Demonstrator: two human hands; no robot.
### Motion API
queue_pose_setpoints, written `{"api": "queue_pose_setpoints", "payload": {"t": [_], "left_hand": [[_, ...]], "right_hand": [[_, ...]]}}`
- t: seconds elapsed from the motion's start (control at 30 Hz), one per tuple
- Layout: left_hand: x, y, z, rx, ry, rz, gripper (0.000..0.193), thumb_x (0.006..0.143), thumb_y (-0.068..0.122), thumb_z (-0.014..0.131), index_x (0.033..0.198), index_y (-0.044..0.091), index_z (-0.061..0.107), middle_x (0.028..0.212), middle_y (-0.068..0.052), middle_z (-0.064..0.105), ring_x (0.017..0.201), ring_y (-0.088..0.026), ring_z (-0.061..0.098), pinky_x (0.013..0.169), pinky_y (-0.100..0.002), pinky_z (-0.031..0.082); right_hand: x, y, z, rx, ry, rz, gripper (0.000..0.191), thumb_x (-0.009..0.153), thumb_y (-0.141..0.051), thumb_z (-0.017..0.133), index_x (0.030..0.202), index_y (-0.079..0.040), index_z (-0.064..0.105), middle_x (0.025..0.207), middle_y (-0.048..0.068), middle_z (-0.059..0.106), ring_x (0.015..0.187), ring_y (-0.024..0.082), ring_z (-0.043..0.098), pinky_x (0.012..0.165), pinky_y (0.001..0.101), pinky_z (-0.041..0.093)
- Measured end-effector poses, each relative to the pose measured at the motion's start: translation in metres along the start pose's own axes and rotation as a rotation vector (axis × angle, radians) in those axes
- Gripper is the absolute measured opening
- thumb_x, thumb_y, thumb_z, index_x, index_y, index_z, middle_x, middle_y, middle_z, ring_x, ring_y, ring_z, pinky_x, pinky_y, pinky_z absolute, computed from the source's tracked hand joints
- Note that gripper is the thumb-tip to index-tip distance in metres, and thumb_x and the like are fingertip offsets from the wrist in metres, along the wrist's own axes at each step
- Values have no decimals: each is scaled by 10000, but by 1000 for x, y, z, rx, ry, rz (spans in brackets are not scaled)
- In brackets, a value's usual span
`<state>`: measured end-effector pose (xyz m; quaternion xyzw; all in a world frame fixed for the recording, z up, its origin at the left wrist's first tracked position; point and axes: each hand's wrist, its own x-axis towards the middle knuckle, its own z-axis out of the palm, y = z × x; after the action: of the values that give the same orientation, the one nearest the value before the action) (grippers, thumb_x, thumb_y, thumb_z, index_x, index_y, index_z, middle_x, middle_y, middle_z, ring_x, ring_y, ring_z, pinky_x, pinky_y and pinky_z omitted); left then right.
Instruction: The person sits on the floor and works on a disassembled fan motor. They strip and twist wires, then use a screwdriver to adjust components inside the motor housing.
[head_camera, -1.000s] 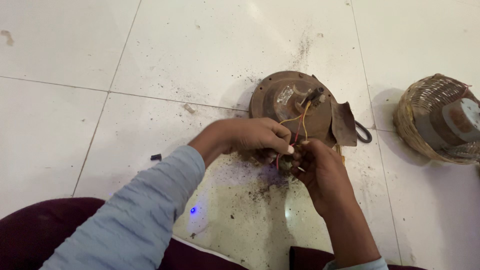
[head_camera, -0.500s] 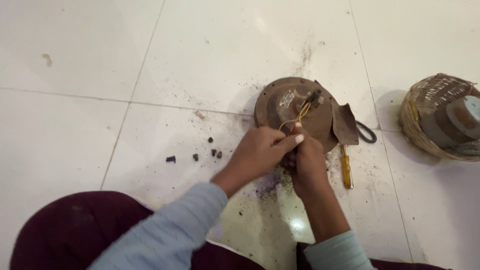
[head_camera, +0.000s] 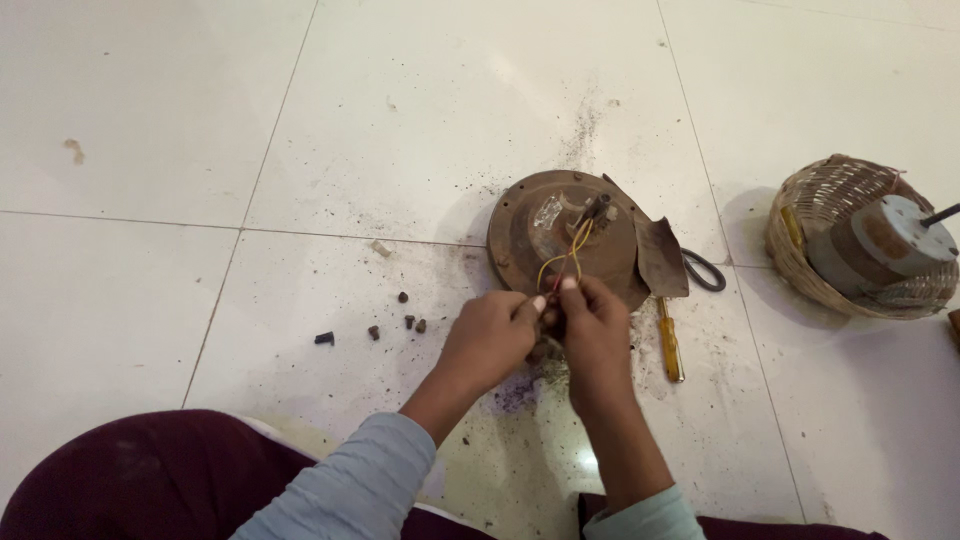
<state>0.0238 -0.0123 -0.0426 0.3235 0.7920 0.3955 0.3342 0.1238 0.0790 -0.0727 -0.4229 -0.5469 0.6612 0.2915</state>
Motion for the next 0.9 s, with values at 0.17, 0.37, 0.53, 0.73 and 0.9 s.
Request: {"api": "queue_pose_setpoints", "payload": {"t": [0.17, 0.37, 0.53, 0.73, 0.9], "left_hand": [[-1, 10, 4, -17, -142, 7, 447, 1009, 376, 520, 802, 40, 730, 715, -96, 753, 715, -250, 751, 707, -416, 555], [-3, 16, 9, -13, -178, 21, 440, 1011, 378, 505, 816, 57, 734, 715, -79, 766, 728, -212, 746, 748, -384, 553], [-2, 11, 5, -137, -121, -77, 433, 1010, 357, 505, 830, 31, 726, 689, -78, 748, 651, -208, 731, 678, -378, 562], [3, 3, 4, -164, -103, -78, 445, 1005, 363, 507, 846, 19, 741, 667, -84, 744, 628, -192, 727, 653, -360, 557], [3, -1, 2, 20, -70, -49, 455, 968, 423, 612, 851, 12, 767, 736, -122, 750, 679, -234, 733, 674, -384, 555]], "right_hand": [[22, -12, -10, 29, 1, 83, 443, 980, -463, 616, 838, -44, 640, 668, 26, 572, 553, 118, 517, 509, 269, 423], [30, -11, -21, -23, 34, 191, 582, 987, -597, 592, 797, -48, 562, 611, 42, 509, 483, 137, 432, 437, 286, 341], [12, -5, -30, 175, -244, 128, 392, 1037, -400, 560, 950, -33, 670, 694, 29, 593, 576, 120, 531, 517, 282, 457], [-2, -14, -35, 149, -314, 111, 281, 1020, -226, 573, 1104, 0, 717, 840, 61, 706, 709, 125, 652, 682, 287, 557], [-7, -18, -38, 53, -217, 121, 196, 963, -194, 688, 1008, -9, 737, 819, 41, 710, 700, 111, 635, 671, 264, 522]]}}
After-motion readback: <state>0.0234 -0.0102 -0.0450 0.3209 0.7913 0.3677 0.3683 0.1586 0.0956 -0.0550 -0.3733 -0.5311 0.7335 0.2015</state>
